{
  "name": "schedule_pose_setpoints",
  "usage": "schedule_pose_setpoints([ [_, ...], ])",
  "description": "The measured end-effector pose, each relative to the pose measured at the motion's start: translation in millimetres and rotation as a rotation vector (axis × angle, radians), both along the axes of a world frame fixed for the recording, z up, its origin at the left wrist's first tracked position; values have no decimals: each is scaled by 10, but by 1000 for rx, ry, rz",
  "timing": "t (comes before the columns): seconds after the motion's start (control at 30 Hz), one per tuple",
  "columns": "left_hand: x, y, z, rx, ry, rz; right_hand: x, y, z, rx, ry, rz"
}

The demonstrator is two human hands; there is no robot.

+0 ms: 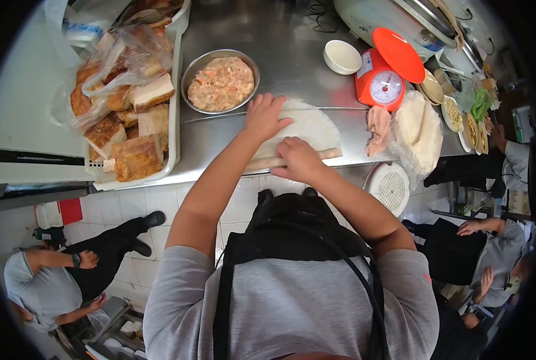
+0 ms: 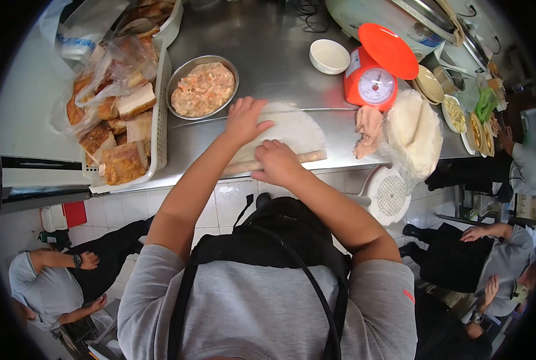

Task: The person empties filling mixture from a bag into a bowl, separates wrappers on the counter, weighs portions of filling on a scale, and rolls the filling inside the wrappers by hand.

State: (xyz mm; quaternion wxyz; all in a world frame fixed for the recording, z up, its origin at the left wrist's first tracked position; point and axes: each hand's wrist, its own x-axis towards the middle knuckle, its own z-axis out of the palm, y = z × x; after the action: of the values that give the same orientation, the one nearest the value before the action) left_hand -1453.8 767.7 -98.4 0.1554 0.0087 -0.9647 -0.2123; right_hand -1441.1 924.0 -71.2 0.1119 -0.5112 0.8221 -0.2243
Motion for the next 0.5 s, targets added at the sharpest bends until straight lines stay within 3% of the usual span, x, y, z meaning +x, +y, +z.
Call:
schedule_pose_setpoints([
  [0.23, 91, -126, -117, 31, -4, 40, 63, -116, -40, 115, 18, 76],
  [0.5, 161, -142, -73, 87, 60, -51, 247, -310, -95, -7, 67, 55],
])
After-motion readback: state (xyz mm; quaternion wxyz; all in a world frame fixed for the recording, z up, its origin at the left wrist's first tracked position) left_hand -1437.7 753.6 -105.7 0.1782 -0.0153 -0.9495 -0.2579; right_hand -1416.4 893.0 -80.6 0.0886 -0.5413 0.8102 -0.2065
